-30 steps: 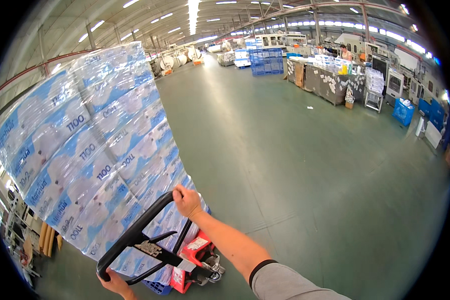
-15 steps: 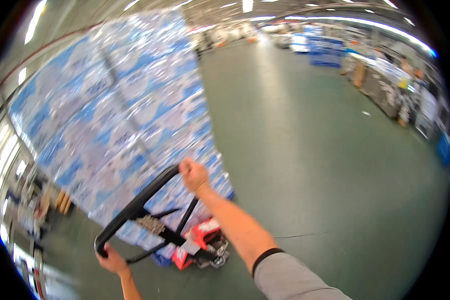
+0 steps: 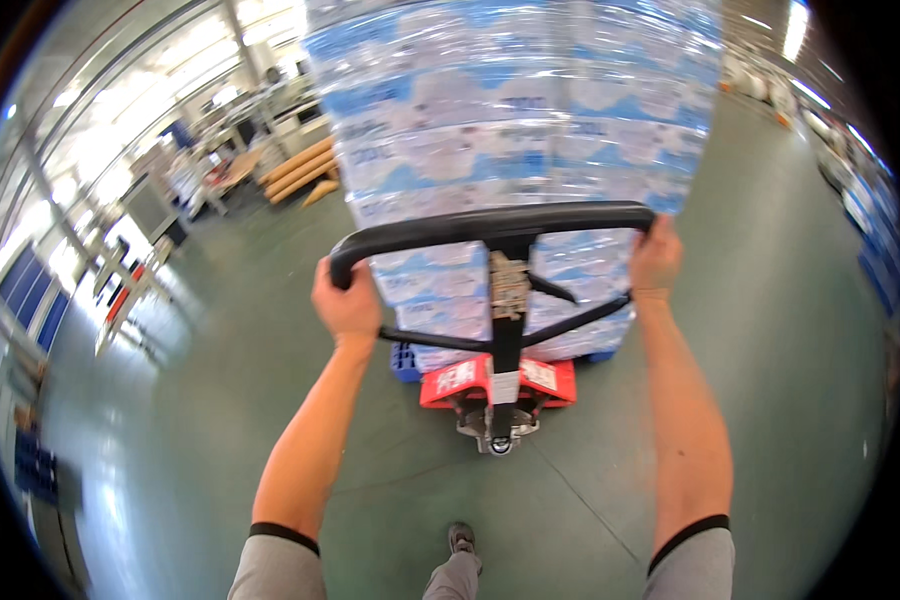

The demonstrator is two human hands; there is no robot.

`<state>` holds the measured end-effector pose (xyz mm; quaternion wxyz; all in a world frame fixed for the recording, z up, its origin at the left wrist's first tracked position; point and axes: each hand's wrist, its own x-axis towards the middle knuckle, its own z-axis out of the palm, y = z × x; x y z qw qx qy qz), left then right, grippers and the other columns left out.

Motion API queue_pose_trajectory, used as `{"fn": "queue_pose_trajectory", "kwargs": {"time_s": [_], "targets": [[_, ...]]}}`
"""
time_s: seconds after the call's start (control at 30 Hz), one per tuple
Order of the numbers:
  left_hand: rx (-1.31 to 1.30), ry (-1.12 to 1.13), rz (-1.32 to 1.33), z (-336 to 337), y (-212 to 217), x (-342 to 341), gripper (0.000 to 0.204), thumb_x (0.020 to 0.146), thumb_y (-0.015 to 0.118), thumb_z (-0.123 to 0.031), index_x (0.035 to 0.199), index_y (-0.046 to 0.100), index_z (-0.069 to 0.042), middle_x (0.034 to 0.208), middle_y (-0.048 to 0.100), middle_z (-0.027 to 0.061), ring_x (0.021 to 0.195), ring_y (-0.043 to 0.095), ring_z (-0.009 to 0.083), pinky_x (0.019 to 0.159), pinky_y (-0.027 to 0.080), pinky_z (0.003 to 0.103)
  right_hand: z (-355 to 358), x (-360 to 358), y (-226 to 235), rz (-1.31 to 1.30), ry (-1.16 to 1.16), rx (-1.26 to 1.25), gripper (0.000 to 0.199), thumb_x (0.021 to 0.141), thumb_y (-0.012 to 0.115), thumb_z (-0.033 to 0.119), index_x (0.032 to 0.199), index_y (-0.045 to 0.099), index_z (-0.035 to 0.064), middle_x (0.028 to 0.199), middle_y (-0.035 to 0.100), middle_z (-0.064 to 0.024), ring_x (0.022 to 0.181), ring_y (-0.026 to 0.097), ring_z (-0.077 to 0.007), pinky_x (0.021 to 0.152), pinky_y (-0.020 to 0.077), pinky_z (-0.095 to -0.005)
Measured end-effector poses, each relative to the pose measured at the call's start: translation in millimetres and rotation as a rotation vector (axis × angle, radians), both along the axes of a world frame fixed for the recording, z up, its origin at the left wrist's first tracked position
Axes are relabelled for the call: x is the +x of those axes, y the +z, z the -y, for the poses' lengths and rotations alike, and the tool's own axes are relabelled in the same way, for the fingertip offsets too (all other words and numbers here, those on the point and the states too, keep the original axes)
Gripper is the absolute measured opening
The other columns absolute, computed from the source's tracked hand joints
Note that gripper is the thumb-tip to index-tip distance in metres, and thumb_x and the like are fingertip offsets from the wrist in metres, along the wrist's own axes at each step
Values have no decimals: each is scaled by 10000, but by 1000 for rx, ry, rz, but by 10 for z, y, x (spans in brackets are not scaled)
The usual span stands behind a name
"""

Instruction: The person operates a manual pallet jack to move a large pallet of shrink-wrapped goods across a warehouse floor. They maneuver the jack to position the pallet, then later handle a blue plastic pallet and a roll of shrink wrap.

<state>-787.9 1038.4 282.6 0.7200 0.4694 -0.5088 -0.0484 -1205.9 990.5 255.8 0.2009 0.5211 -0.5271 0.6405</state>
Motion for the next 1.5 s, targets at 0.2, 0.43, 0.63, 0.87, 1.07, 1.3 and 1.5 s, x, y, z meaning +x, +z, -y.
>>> {"fn": "queue_pose_trajectory", "kwargs": {"time_s": [0.2, 0.43, 0.63, 0.87, 1.07, 1.3, 1.5], "targets": [[133, 11, 12, -47, 69, -24, 193, 746, 653, -171, 749, 509, -43, 575, 505, 127, 530, 519, 265, 538, 429, 367, -24, -393, -14, 306, 212, -5, 497, 969, 396, 457, 743, 557, 45, 594, 499, 4, 495, 461, -133, 449, 376, -276], [294, -79, 10, -128, 114, 205, 268, 717, 692, -240, 824, 498, -91, 653, 602, 156, 691, 603, 411, 600, 465, 464, -496, 283, 305, 689, 418, 128, 616, 931, 323, 599, 706, 549, 72, 511, 444, -5, 397, 388, -112, 380, 297, -234], [387, -92, 85, -83, 150, 403, 268, 754, 668, -293, 886, 504, -128, 713, 637, 177, 730, 613, 431, 641, 470, 531, -622, 503, 324, 726, 424, 147, 650, 913, 303, 650, 717, 536, 76, 498, 414, -5, 380, 357, -115, 378, 299, -249], [62, -23, 257, 167, 74, 432, 103, 753, 602, -153, 792, 541, -81, 706, 574, 176, 658, 582, 405, 586, 453, 494, -894, 415, 172, -115, -371, 131, 149, 820, 573, 117, 931, 567, 18, 900, 580, -176, 791, 542, -370, 762, 457, -436], [59, -167, 69, 327, 96, 740, 164, 836, 557, -50, 976, 600, 25, 792, 588, 63, 729, 538, 162, 690, 456, 294, -1117, 1115, 422, 294, 87, 112, 337, 924, 447, 244, 648, 427, 51, 528, 368, -84, 477, 392, -191, 443, 321, -377], [115, -162, 161, 893, -320, 638, 247, 876, 572, -121, 1052, 590, 51, 940, 636, 129, 854, 586, 219, 804, 454, 323, -1280, 1055, 254, 653, 406, 183, 439, 937, 470, 431, 759, 561, 40, 588, 486, -17, 576, 437, -102, 528, 381, -293], [109, -168, 177, 1122, -347, 647, 288, 887, 571, -160, 1085, 588, 49, 993, 645, 155, 906, 604, 253, 832, 451, 340, -1426, 1144, 305, 680, 454, 175, 465, 939, 471, 442, 730, 532, 31, 577, 435, -4, 569, 399, -87, 514, 343, -276]]}}
